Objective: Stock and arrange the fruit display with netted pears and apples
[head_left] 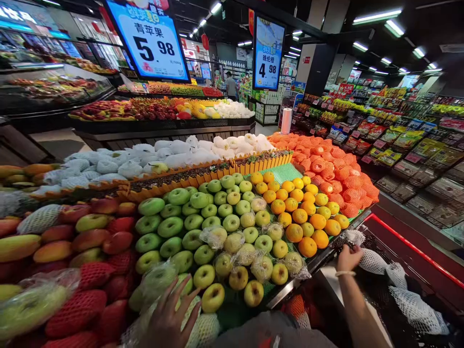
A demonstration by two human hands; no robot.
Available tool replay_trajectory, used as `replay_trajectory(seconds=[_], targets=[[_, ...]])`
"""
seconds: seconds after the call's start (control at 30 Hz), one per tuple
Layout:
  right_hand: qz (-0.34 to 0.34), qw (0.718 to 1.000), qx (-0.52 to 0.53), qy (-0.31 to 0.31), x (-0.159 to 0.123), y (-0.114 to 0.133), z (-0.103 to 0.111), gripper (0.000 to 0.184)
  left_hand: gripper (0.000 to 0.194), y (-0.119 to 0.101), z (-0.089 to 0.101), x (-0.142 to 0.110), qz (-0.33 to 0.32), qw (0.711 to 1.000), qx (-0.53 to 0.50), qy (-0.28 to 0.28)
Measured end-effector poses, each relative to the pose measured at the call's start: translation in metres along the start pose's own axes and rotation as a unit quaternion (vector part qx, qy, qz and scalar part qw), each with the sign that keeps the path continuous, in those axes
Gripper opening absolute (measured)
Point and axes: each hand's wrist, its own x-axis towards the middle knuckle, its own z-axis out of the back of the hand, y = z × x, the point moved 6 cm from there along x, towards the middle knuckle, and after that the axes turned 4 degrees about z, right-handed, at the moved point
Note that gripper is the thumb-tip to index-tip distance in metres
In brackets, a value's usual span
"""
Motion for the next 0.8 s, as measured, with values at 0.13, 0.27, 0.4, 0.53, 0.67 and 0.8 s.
replay_trajectory(seconds=[0.13, 0.27, 0.4, 0.53, 0.67, 0.8], targets=[[0.194, 0.972, 0.024, 0.131, -0.094, 0.047, -0.039, 0.055, 0.029, -0.008, -0.016, -0.034, -0.049, 0.997, -0.003, 0.057], [0.381, 0.838, 0.015, 0.390, -0.199, 0.097, -0.063, 0.039, 0.037, -0.005, -0.046, -0.072, -0.034, 0.987, -0.009, 0.158], [0.370, 0.812, -0.059, 0.447, -0.231, 0.097, -0.076, 0.041, 0.058, 0.013, -0.065, -0.097, 0.051, 0.960, -0.005, 0.277], [0.308, 0.820, -0.192, 0.443, -0.231, 0.078, -0.096, 0.056, 0.074, 0.020, -0.067, -0.104, 0.094, 0.942, -0.006, 0.323], [0.255, 0.802, -0.268, 0.469, -0.236, 0.074, -0.111, 0.066, 0.072, 0.016, -0.065, -0.102, 0.083, 0.955, 0.005, 0.283], [0.228, 0.804, -0.261, 0.484, -0.232, 0.079, -0.114, 0.068, 0.043, 0.010, -0.045, -0.089, -0.007, 0.988, 0.004, 0.151]])
